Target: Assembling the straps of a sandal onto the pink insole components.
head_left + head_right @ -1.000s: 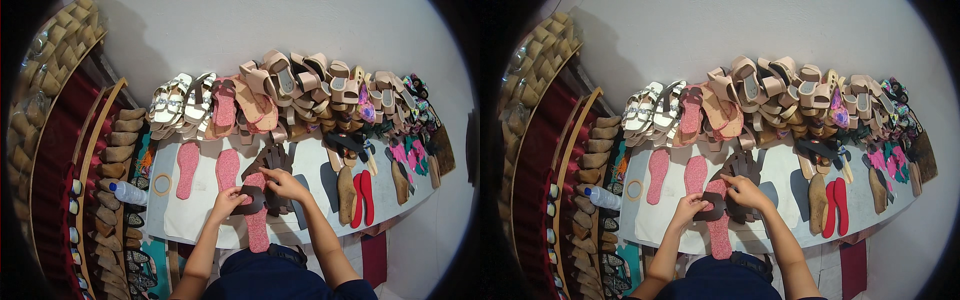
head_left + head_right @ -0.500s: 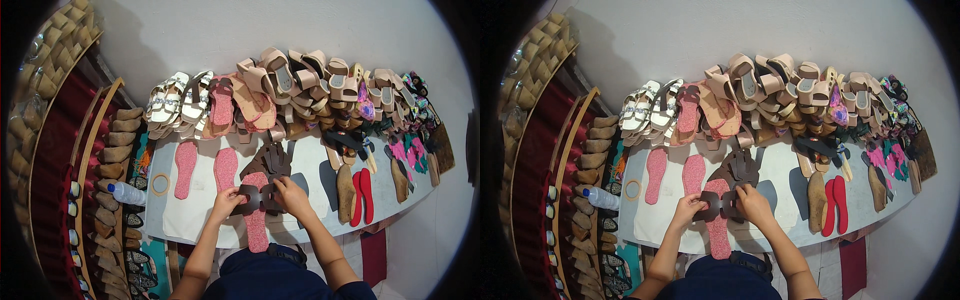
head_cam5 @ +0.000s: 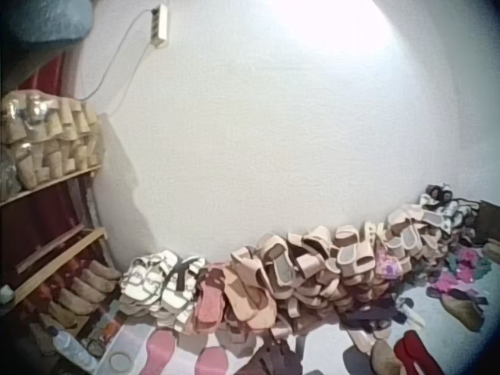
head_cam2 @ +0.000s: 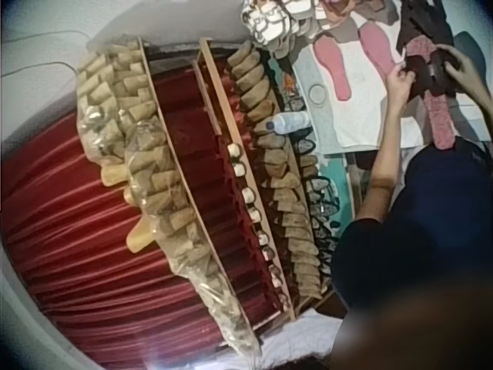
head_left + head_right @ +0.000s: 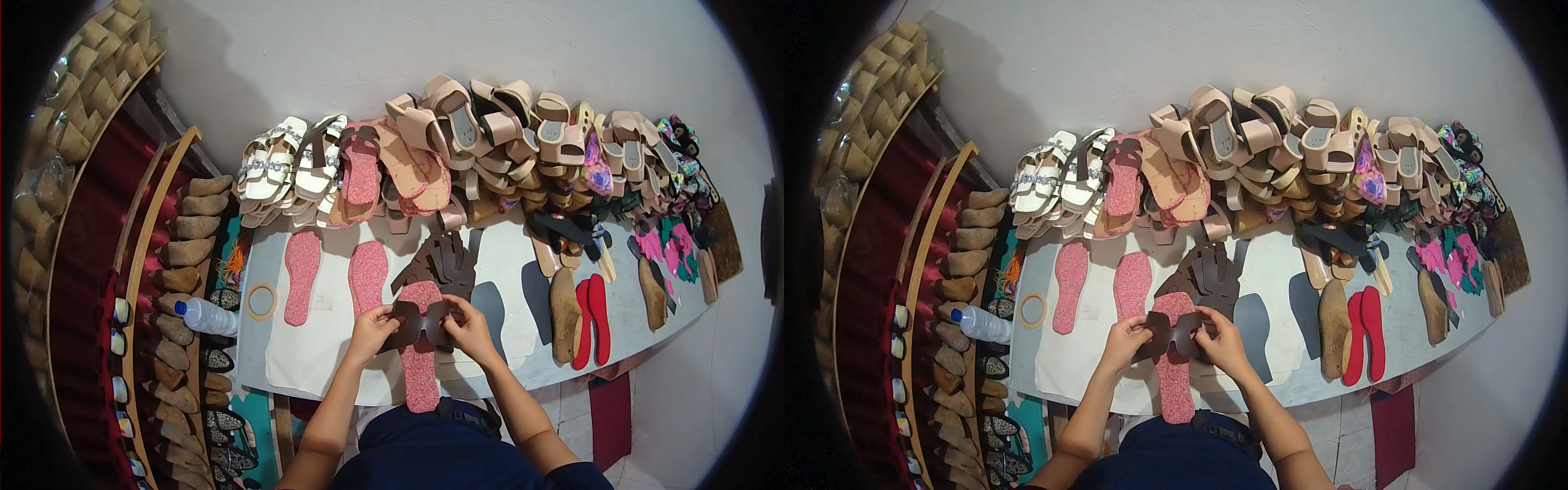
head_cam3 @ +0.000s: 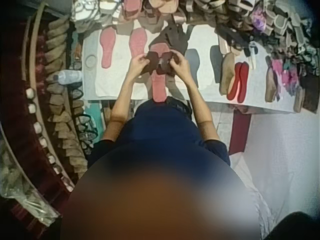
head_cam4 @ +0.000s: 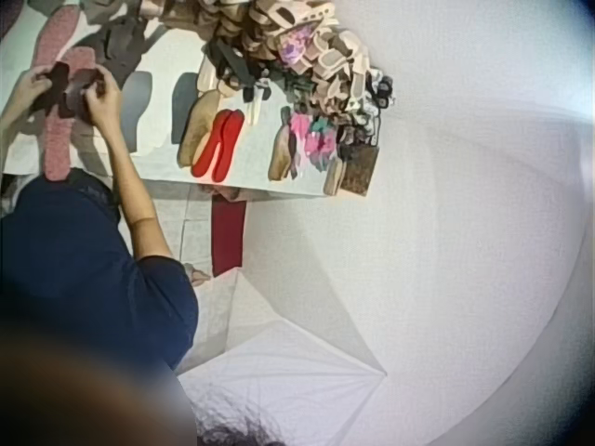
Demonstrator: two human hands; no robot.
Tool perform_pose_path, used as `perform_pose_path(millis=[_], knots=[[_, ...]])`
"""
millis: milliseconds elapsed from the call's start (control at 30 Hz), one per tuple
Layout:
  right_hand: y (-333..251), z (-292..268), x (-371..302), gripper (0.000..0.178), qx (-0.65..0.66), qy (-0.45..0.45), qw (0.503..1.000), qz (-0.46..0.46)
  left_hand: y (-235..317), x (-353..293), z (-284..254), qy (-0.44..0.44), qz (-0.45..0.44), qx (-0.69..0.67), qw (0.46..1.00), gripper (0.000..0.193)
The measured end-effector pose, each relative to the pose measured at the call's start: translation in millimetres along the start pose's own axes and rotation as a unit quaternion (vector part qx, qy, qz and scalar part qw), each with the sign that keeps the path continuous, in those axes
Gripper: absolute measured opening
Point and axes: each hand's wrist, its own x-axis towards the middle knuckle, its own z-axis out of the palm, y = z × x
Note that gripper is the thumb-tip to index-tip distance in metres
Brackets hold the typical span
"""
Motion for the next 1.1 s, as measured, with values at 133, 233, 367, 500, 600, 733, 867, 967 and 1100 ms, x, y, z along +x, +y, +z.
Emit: perform_pose_path(millis=[133, 233, 367, 500, 600, 733, 867, 967, 1100], knots=[[3.0, 5.1, -1.1, 0.033, 0.095, 0.007, 0.995, 0.015, 4.4, -2.5, 6.3, 0.011, 0.008, -0.014, 1.000, 0.024], [0.7, 11.7, -1.4, 0.034, 0.157, 0.029, 0.987, 0.023, 1.8, -3.5, 6.0, 0.023, 0.023, -0.004, 0.999, 0.022], [3.2, 13.4, -0.3, 0.036, 0.187, 0.033, 0.981, 0.044, -3.7, -2.9, 1.8, 0.022, 0.011, 0.006, 1.000, 0.021], [7.8, 12.3, 2.0, 0.035, 0.201, 0.032, 0.977, 0.055, -0.2, -2.6, 3.6, 0.007, -0.002, 0.004, 1.000, 0.022], [0.8, 13.1, 2.1, 0.034, 0.254, 0.025, 0.965, 0.066, -0.3, -2.0, 0.4, 0.000, -0.010, -0.004, 1.000, 0.024], [6.7, 7.6, 3.6, 0.029, 0.235, 0.017, 0.967, 0.092, -1.3, 0.0, -4.0, -0.012, -0.008, -0.006, 1.000, 0.026], [4.6, 5.5, 1.9, 0.023, 0.188, -0.014, 0.975, 0.116, -3.0, 0.1, -3.2, -0.021, -0.002, 0.004, 1.000, 0.025], [-1.2, 8.2, 1.2, 0.018, 0.187, -0.001, 0.977, 0.101, 2.0, 1.4, -0.6, -0.036, -0.002, 0.014, 0.999, 0.026], [6.6, 7.8, 1.1, 0.014, 0.216, 0.020, 0.972, 0.087, 3.7, 2.8, 0.2, -0.051, -0.008, 0.012, 0.999, 0.024]])
